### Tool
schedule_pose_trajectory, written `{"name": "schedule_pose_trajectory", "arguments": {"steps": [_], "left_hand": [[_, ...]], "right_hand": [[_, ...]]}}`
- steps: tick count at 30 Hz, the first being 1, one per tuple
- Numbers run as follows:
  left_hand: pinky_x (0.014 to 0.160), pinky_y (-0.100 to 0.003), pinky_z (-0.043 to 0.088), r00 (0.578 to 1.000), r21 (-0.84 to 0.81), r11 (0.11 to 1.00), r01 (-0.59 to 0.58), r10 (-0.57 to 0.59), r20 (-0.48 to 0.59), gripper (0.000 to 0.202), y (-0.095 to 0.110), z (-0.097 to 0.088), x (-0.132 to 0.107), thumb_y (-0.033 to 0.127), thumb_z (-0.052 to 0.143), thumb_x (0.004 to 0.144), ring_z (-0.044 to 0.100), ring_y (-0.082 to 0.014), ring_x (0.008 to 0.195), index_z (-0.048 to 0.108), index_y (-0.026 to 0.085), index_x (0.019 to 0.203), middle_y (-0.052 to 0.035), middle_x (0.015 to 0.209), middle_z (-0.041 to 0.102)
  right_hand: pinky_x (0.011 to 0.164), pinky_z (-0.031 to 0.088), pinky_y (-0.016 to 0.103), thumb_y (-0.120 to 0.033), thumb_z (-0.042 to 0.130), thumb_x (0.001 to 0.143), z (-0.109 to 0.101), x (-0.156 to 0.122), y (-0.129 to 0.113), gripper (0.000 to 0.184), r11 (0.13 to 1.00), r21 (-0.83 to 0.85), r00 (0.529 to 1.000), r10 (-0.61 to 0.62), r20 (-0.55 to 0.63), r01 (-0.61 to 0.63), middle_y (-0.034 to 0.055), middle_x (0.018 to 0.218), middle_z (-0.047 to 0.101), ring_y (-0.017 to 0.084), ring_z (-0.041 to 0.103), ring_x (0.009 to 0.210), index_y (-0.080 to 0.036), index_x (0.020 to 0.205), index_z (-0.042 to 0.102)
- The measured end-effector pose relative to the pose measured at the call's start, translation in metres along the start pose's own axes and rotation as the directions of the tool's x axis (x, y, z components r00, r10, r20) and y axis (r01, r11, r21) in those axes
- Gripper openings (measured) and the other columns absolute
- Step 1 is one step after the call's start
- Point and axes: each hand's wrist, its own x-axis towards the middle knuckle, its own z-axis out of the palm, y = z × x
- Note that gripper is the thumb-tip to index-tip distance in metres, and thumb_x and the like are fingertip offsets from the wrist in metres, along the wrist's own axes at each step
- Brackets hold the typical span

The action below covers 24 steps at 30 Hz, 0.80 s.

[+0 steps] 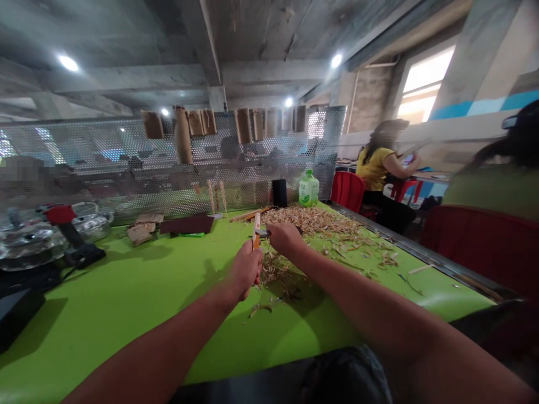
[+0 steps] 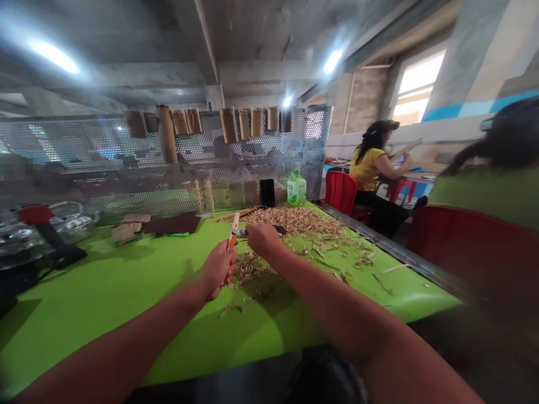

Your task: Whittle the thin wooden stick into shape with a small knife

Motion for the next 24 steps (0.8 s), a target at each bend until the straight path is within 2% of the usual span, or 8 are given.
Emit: {"name": "schedule_pose_trajectory", "arguments": {"steps": [5,15,20,24], "left_hand": [[0.038,-0.019,0.022,1.000,-0.017,0.999,0.029,-0.029,-0.001,0.018,0.005,0.004,-0.006,0.028,0.047,0.088,0.029,-0.0078,0.040,0.046,0.024,0.105,0.0084,0.058,0.037],[0.039,-0.019,0.022,0.997,-0.007,0.998,0.070,-0.069,0.026,0.017,0.011,0.004,-0.014,0.025,0.044,0.092,0.028,-0.0073,0.041,0.046,0.022,0.108,0.0084,0.057,0.037],[0.038,-0.018,0.023,0.992,0.003,0.994,0.105,-0.105,0.065,0.018,0.013,0.010,-0.022,0.026,0.041,0.094,0.028,-0.0061,0.040,0.046,0.020,0.111,0.0088,0.059,0.038],[0.037,-0.018,0.021,0.987,-0.022,0.990,0.136,-0.134,0.087,0.020,0.012,0.014,-0.018,0.025,0.041,0.093,0.026,-0.0059,0.039,0.047,0.020,0.111,0.0093,0.058,0.037]], "right_hand": [[0.071,0.041,0.026,-0.023,0.043,0.093,0.000,0.000,0.005,0.028,1.000,-0.011,0.999,-0.002,-0.039,0.001,0.0110,0.091,0.073,0.021,0.067,0.085,-0.019,0.099,0.070],[0.073,0.041,0.026,-0.022,0.040,0.094,0.001,0.003,0.008,0.031,1.000,-0.025,1.000,-0.019,-0.025,0.019,0.0114,0.095,0.073,0.021,0.066,0.088,-0.019,0.103,0.069],[0.075,0.042,0.026,-0.020,0.039,0.093,-0.004,0.008,0.020,0.033,0.991,-0.030,0.992,0.128,-0.009,-0.129,0.0132,0.098,0.073,0.021,0.066,0.091,-0.018,0.107,0.069],[0.076,0.042,0.026,-0.019,0.041,0.092,-0.006,0.009,0.029,0.033,0.983,-0.016,0.983,0.180,-0.029,-0.180,0.0123,0.100,0.073,0.021,0.067,0.092,-0.019,0.107,0.071]]}}
